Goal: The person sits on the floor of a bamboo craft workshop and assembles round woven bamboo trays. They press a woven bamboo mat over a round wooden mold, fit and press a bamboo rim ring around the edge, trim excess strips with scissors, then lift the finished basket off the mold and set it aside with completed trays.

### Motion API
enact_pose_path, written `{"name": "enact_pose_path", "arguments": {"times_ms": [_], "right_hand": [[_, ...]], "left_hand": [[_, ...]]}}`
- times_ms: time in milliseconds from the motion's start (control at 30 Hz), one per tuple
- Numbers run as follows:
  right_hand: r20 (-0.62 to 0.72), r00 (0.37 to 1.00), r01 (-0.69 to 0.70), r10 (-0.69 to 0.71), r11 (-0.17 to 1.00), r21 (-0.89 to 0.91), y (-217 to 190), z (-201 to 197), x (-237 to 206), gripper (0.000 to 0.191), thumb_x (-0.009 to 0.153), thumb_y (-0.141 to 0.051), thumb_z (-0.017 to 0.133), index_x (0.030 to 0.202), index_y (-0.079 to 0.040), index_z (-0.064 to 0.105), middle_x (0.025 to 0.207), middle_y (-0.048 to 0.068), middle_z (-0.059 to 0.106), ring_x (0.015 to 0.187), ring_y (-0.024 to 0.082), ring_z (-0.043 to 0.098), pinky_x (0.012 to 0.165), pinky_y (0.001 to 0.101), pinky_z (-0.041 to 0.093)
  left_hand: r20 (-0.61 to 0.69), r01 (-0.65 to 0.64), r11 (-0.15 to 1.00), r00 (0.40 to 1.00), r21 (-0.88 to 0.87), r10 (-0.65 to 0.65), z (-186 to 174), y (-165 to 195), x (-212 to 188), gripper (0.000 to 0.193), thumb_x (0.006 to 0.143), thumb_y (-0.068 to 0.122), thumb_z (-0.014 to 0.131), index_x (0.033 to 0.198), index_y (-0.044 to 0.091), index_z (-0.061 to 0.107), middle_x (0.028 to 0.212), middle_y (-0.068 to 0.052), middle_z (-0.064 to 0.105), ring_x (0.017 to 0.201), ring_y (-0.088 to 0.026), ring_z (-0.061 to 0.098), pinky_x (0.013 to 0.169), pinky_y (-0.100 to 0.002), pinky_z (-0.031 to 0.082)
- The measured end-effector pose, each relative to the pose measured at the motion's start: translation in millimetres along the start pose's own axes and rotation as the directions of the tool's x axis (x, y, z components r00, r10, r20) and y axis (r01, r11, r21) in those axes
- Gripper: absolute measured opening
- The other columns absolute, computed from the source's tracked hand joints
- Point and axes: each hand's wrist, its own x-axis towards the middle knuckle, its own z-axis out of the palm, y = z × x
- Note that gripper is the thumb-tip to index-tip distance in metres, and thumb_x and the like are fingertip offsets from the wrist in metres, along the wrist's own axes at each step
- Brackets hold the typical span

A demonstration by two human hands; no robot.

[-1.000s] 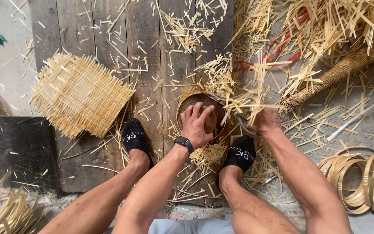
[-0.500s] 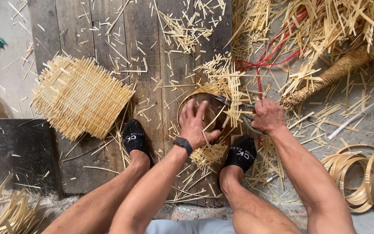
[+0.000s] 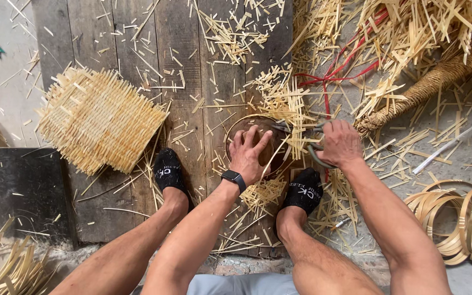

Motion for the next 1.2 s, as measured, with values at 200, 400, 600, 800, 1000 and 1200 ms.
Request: {"name": "enact_pose_path", "arguments": {"times_ms": [200,400,600,800,1000,1200], "right_hand": [[0.311,0.948,-0.062,0.071,0.997,-0.039,-7,6,13,0.013,0.085,-0.019,0.063,0.089,-0.009,0.057,0.082,0.007,0.059,0.075,0.017,0.058,0.065,0.0312,0.053],[0.07,0.998,-0.008,0.004,0.999,0.053,0,-7,7,0.046,0.06,-0.035,0.078,0.085,-0.004,0.056,0.079,0.012,0.058,0.072,0.024,0.057,0.064,0.036,0.052],[0.204,0.977,-0.066,0.055,0.997,0.048,-7,-7,14,0.017,0.067,-0.015,0.061,0.081,-0.007,0.057,0.076,0.01,0.06,0.067,0.021,0.057,0.055,0.0327,0.05],[0.353,0.932,-0.097,0.08,0.995,0.032,3,6,0,0.008,0.077,-0.014,0.059,0.082,-0.008,0.059,0.079,0.012,0.063,0.066,0.02,0.058,0.054,0.0328,0.052],[0.19,0.981,-0.057,0.028,0.987,0.152,-2,5,8,0.036,0.072,-0.037,0.073,0.082,-0.005,0.06,0.074,0.011,0.06,0.064,0.021,0.057,0.058,0.0352,0.053],[0.468,0.877,-0.173,0.11,0.98,0.095,-4,-6,16,0.019,0.09,-0.03,0.062,0.086,-0.012,0.06,0.078,0.005,0.06,0.069,0.017,0.059,0.065,0.0351,0.055]], "left_hand": [[0.193,-0.119,0.991,0.976,0.064,0.105,-11,-11,6,0.107,0.055,0.024,0.092,0.149,0.034,0.043,0.158,-0.012,0.026,0.143,-0.045,0.024,0.115,-0.067,0.022],[0.038,0.082,0.997,0.996,-0.006,-0.081,-4,2,-1,0.112,0.057,0.026,0.091,0.155,0.032,0.035,0.154,-0.018,0.027,0.142,-0.047,0.028,0.115,-0.063,0.029],[0.119,-0.057,0.998,0.991,0.006,0.056,-12,-14,7,0.106,0.054,0.021,0.089,0.149,0.031,0.045,0.152,-0.015,0.034,0.14,-0.046,0.03,0.112,-0.061,0.029],[0.125,-0.105,0.994,0.987,-0.006,0.105,-18,-20,11,0.101,0.051,0.019,0.089,0.144,0.03,0.051,0.151,-0.012,0.038,0.142,-0.042,0.031,0.116,-0.059,0.027],[0.221,-0.143,0.99,0.965,-0.012,0.142,-22,-20,15,0.1,0.049,0.018,0.09,0.141,0.032,0.053,0.15,-0.013,0.038,0.141,-0.043,0.03,0.116,-0.059,0.025],[0.275,-0.285,0.958,0.923,0.019,0.269,-32,-23,21,0.1,0.05,0.018,0.09,0.141,0.033,0.053,0.152,-0.012,0.039,0.144,-0.043,0.032,0.119,-0.059,0.023]]}}
